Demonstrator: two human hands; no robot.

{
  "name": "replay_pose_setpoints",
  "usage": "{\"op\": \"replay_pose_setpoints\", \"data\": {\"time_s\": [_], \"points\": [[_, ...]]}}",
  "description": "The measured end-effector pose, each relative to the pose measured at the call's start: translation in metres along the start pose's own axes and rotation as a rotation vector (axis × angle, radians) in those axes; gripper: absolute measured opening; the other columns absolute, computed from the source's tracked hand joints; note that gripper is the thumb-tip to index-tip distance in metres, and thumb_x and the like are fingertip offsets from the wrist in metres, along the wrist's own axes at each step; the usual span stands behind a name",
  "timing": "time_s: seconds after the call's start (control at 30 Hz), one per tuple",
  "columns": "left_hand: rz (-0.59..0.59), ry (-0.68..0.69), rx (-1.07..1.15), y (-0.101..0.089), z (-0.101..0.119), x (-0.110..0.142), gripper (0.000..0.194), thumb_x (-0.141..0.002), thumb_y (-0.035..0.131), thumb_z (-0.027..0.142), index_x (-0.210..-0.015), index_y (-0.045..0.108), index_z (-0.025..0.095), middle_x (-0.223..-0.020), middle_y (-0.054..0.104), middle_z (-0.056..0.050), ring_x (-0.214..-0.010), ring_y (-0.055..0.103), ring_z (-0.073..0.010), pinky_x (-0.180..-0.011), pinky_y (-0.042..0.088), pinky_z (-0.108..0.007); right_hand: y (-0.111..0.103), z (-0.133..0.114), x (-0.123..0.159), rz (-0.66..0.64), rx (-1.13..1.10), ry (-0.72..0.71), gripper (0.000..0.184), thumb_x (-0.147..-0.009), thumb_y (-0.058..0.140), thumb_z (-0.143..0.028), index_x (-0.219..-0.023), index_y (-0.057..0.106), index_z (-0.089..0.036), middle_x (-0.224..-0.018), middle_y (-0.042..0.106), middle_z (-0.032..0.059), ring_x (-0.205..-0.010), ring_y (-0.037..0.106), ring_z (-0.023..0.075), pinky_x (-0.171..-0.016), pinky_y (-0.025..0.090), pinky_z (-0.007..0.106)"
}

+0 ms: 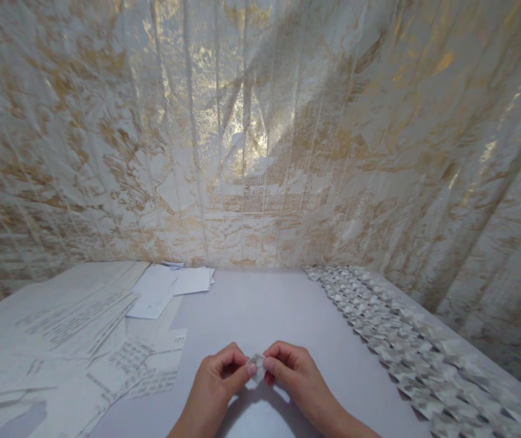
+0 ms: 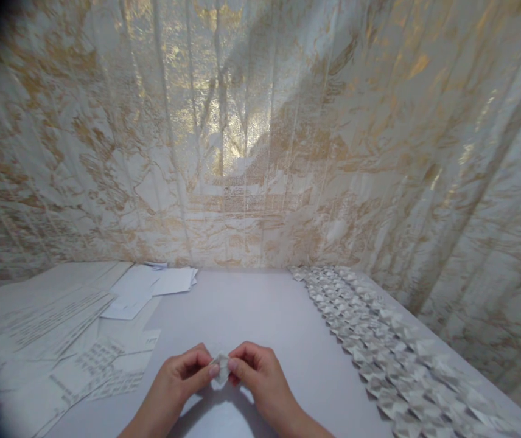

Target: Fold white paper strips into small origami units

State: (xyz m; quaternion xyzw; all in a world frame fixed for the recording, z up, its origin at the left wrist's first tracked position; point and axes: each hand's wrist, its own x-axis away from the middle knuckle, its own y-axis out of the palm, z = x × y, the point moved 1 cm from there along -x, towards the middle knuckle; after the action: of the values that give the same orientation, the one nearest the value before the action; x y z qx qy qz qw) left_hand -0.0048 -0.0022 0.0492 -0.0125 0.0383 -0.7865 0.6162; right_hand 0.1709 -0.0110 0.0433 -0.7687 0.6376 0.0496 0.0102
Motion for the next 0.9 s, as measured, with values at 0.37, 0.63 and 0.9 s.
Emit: {"op": "replay_pose_setpoints", "data": {"time_s": [0.37,0.63,0.9], "points": [[-0.141,-0.071,0.141,0.011,-0.005,0.001,0.063,-0.07,0.065,0.082,-0.066,0.063,0.019,-0.06,0.047,0.004,-0.062,0.04,-0.0153,-0.062,0.03,-0.028,0.0,0.0,0.003,-0.012,-0.006,-0.19,0.042,-0.084,0.073,-0.063,-0.105,0.074,-0.026,-0.109,0.068,0.0078,-0.1,0.06,0.0253,-0.087,0.044,0.037],[-0.191,-0.041,0.144,0.01,-0.001,0.003,0.064,-0.075,0.063,0.081,-0.081,0.069,0.018,-0.068,0.058,0.001,-0.063,0.051,-0.0158,-0.061,0.041,-0.027,-0.004,-0.016,0.003,0.037,0.173,-0.224,0.036,-0.085,0.071,-0.058,-0.082,0.076,-0.022,-0.077,0.064,0.0032,-0.078,0.057,0.0228,-0.079,0.042,0.039],[-0.153,-0.088,0.068,0.009,-0.013,-0.001,0.06,-0.065,0.074,0.076,-0.07,0.063,0.017,-0.052,0.056,0.003,-0.046,0.044,-0.0112,-0.046,0.031,-0.023,-0.001,-0.007,0.005,0.012,0.243,-0.148,0.016,-0.086,0.063,-0.033,-0.09,0.07,-0.018,-0.075,0.062,0.0004,-0.072,0.055,0.0181,-0.068,0.041,0.03]]}}
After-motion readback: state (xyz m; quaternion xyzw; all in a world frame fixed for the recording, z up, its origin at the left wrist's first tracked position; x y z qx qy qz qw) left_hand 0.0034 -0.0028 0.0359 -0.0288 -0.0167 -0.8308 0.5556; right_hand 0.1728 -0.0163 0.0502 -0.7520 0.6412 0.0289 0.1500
